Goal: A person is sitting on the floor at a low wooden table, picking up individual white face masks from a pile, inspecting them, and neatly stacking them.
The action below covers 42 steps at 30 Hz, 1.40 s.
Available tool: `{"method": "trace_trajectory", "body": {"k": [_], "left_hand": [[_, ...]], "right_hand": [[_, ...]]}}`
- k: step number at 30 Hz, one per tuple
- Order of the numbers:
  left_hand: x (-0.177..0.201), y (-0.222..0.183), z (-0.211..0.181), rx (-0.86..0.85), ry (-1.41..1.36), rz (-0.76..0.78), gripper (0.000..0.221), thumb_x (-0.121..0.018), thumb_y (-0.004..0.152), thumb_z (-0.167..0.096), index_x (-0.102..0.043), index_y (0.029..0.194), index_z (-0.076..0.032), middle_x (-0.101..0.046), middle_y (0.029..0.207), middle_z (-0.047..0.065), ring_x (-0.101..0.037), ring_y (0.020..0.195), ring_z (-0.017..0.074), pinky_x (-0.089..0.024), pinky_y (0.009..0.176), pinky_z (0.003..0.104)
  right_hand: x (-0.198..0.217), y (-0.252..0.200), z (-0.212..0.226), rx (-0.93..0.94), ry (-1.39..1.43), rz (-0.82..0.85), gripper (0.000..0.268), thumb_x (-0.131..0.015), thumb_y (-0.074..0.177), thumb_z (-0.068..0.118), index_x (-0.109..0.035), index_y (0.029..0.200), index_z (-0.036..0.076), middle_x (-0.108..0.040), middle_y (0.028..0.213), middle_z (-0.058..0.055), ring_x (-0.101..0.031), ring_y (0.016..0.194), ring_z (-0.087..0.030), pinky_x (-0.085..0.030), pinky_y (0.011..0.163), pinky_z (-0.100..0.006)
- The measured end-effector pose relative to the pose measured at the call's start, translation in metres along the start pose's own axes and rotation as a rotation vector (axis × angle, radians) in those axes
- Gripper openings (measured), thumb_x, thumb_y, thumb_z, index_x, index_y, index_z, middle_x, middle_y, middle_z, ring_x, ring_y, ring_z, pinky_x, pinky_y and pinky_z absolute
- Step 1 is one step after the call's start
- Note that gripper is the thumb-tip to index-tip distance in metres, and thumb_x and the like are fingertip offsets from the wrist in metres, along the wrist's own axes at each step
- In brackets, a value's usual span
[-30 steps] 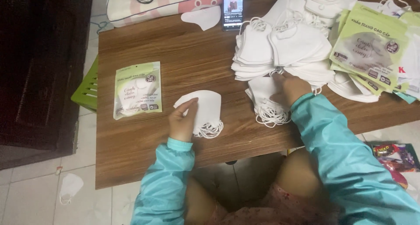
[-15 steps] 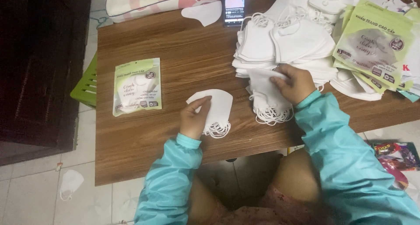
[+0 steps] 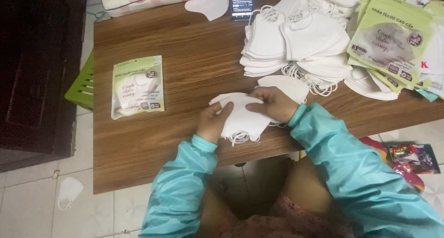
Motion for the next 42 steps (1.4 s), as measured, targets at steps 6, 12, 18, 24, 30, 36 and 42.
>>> {"method": "trace_trajectory", "body": {"k": [6, 12, 18, 24, 30, 36, 42], "left_hand": [[0.020, 0.000, -0.001, -0.033, -0.057, -0.075, 0.032, -0.071, 0.099, -0.029, -0.074, 0.121, -0.006, -0.077, 0.102, 0.018, -0.075, 0.087, 0.0191, -0.065, 0.078, 0.035], [0.033, 0.016, -0.001, -0.033, -0.056, -0.071, 0.037, -0.070, 0.100, -0.028, -0.069, 0.128, -0.003, -0.076, 0.104, 0.019, -0.073, 0.091, 0.0186, -0.064, 0.082, 0.035], [0.022, 0.033, 0.003, 0.002, -0.048, 0.053, 0.038, -0.071, 0.100, -0.032, -0.069, 0.128, -0.006, -0.076, 0.107, 0.017, -0.074, 0.093, 0.0179, -0.063, 0.085, 0.036], [0.018, 0.040, 0.016, -0.001, -0.070, 0.085, 0.047, -0.070, 0.101, -0.036, -0.065, 0.132, -0.001, -0.075, 0.110, 0.017, -0.072, 0.096, 0.0182, -0.062, 0.088, 0.036], [0.025, 0.026, 0.006, -0.078, -0.083, 0.069, 0.044, -0.060, 0.106, -0.035, -0.063, 0.133, 0.000, -0.073, 0.116, 0.017, -0.068, 0.104, 0.0195, -0.058, 0.096, 0.038], [0.025, 0.026, 0.015, -0.090, -0.062, 0.019, 0.045, -0.063, 0.104, -0.036, -0.065, 0.130, 0.001, -0.073, 0.108, 0.014, -0.069, 0.098, 0.0166, -0.061, 0.089, 0.034], [0.020, 0.028, 0.018, -0.105, -0.045, 0.064, 0.040, -0.064, 0.103, -0.037, -0.070, 0.124, -0.003, -0.074, 0.104, 0.012, -0.069, 0.094, 0.0146, -0.061, 0.086, 0.032]], "right_hand": [[0.039, 0.009, 0.002, 0.248, -0.566, -0.288, 0.029, -0.079, 0.085, 0.021, -0.075, 0.114, 0.014, -0.076, 0.097, -0.015, -0.071, 0.094, -0.040, -0.057, 0.082, -0.050], [0.094, 0.030, -0.050, -0.290, -1.030, -0.310, 0.064, -0.083, 0.075, 0.047, -0.067, 0.134, 0.027, -0.071, 0.124, -0.009, -0.067, 0.116, -0.033, -0.055, 0.098, -0.048], [0.078, 0.027, -0.038, -0.354, -1.062, -0.171, 0.069, -0.080, 0.079, 0.042, -0.057, 0.144, 0.037, -0.068, 0.131, -0.007, -0.065, 0.122, -0.032, -0.053, 0.105, -0.048], [0.060, 0.031, -0.009, -0.302, -1.345, -0.237, 0.052, -0.077, 0.074, 0.038, -0.072, 0.122, 0.017, -0.074, 0.107, -0.008, -0.073, 0.102, -0.033, -0.058, 0.088, -0.049], [0.038, 0.015, 0.028, -0.193, -1.478, -0.209, 0.034, -0.062, 0.088, 0.017, -0.073, 0.120, 0.014, -0.074, 0.112, -0.005, -0.069, 0.110, -0.029, -0.052, 0.097, -0.046], [0.064, 0.010, 0.035, 0.159, -0.726, -0.287, 0.021, -0.074, 0.093, 0.017, -0.074, 0.113, 0.011, -0.075, 0.096, -0.022, -0.069, 0.100, -0.046, -0.055, 0.087, -0.057], [0.034, 0.016, 0.036, 0.125, -0.223, -0.075, 0.012, -0.071, 0.094, 0.004, -0.075, 0.105, 0.004, -0.074, 0.079, -0.013, -0.067, 0.071, -0.021, -0.056, 0.072, -0.035]]}}
Point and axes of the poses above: each hand's wrist, its own y-axis towards the middle knuckle, its own x-axis out of the back of the hand, z = x × y, the point moved 3 cm from there along y, towards the middle knuckle
